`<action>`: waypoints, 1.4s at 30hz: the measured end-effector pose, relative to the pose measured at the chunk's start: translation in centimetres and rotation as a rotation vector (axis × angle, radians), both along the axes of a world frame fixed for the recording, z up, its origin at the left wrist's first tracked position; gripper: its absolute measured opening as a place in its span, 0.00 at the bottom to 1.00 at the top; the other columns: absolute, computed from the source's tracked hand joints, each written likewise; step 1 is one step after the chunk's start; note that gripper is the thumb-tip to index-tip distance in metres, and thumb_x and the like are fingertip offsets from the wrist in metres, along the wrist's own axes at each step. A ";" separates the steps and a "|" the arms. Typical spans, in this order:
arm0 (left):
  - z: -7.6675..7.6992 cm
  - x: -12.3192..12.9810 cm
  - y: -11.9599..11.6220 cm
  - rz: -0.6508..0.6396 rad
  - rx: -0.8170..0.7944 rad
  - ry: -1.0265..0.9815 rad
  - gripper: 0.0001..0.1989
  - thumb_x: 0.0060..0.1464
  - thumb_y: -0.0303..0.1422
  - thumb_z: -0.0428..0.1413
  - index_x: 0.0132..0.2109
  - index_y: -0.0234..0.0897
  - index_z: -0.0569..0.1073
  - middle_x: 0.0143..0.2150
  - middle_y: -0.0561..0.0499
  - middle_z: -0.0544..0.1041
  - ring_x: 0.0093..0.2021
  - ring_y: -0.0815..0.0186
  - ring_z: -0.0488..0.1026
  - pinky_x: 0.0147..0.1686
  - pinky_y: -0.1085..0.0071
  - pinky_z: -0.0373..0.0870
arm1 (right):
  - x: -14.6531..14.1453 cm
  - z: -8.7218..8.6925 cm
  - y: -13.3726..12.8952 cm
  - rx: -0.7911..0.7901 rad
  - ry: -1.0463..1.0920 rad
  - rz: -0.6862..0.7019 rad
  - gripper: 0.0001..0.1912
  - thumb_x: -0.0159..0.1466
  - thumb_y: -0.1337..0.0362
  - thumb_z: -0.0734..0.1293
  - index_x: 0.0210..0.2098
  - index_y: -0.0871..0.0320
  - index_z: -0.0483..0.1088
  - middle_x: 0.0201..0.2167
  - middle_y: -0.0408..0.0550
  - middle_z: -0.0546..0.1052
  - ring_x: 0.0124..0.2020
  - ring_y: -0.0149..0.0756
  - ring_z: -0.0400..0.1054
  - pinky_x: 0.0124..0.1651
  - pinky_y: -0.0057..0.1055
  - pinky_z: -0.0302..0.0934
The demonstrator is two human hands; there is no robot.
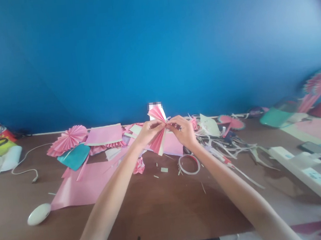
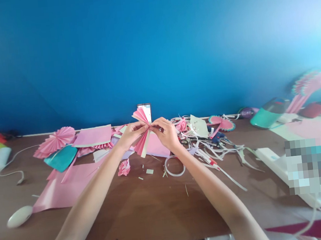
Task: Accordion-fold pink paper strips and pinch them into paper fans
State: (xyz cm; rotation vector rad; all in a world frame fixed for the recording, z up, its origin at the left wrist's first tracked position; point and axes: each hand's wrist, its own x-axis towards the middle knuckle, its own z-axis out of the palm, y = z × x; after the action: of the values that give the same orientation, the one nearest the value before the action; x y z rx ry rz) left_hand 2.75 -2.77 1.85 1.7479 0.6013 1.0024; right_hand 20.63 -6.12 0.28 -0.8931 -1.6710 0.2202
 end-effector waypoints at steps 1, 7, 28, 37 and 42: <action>0.0 -0.1 0.1 -0.004 -0.001 0.006 0.15 0.55 0.44 0.58 0.43 0.39 0.80 0.40 0.47 0.79 0.42 0.61 0.74 0.46 0.63 0.66 | 0.0 0.0 0.0 0.010 -0.006 0.001 0.07 0.64 0.58 0.68 0.37 0.51 0.77 0.36 0.48 0.76 0.38 0.39 0.70 0.42 0.37 0.65; 0.1 -0.3 0.1 0.018 -0.013 0.037 0.16 0.54 0.44 0.60 0.43 0.39 0.80 0.41 0.45 0.80 0.43 0.59 0.74 0.47 0.61 0.66 | 0.2 -0.1 0.1 0.028 -0.014 -0.020 0.07 0.63 0.57 0.68 0.36 0.50 0.77 0.36 0.48 0.77 0.39 0.40 0.71 0.43 0.38 0.66; 2.6 -4.7 1.2 0.169 0.188 0.169 0.16 0.50 0.41 0.64 0.42 0.38 0.73 0.43 0.45 0.78 0.41 0.61 0.75 0.41 0.64 0.69 | 0.9 0.9 -0.3 0.090 0.094 -0.171 0.06 0.65 0.63 0.65 0.34 0.54 0.73 0.35 0.47 0.76 0.38 0.37 0.69 0.38 0.34 0.63; 1.9 -3.7 1.1 0.109 0.187 0.123 0.16 0.52 0.39 0.62 0.46 0.38 0.75 0.46 0.44 0.78 0.46 0.60 0.75 0.46 0.62 0.70 | 1.0 0.4 0.2 0.054 0.192 -0.139 0.04 0.63 0.63 0.67 0.35 0.56 0.74 0.36 0.46 0.75 0.36 0.34 0.70 0.36 0.31 0.64; 1.5 -3.2 1.2 0.170 0.190 0.040 0.13 0.53 0.38 0.62 0.44 0.36 0.77 0.42 0.45 0.78 0.43 0.62 0.75 0.45 0.63 0.71 | 0.8 0.6 0.1 0.030 0.221 -0.125 0.04 0.63 0.62 0.68 0.35 0.56 0.73 0.36 0.45 0.75 0.32 0.32 0.70 0.33 0.30 0.64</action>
State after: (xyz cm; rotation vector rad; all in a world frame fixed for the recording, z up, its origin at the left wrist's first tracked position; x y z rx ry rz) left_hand -0.40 -1.60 3.31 1.9113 0.7080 1.1770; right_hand 21.43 -6.06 0.91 -0.9128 -1.4069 0.2003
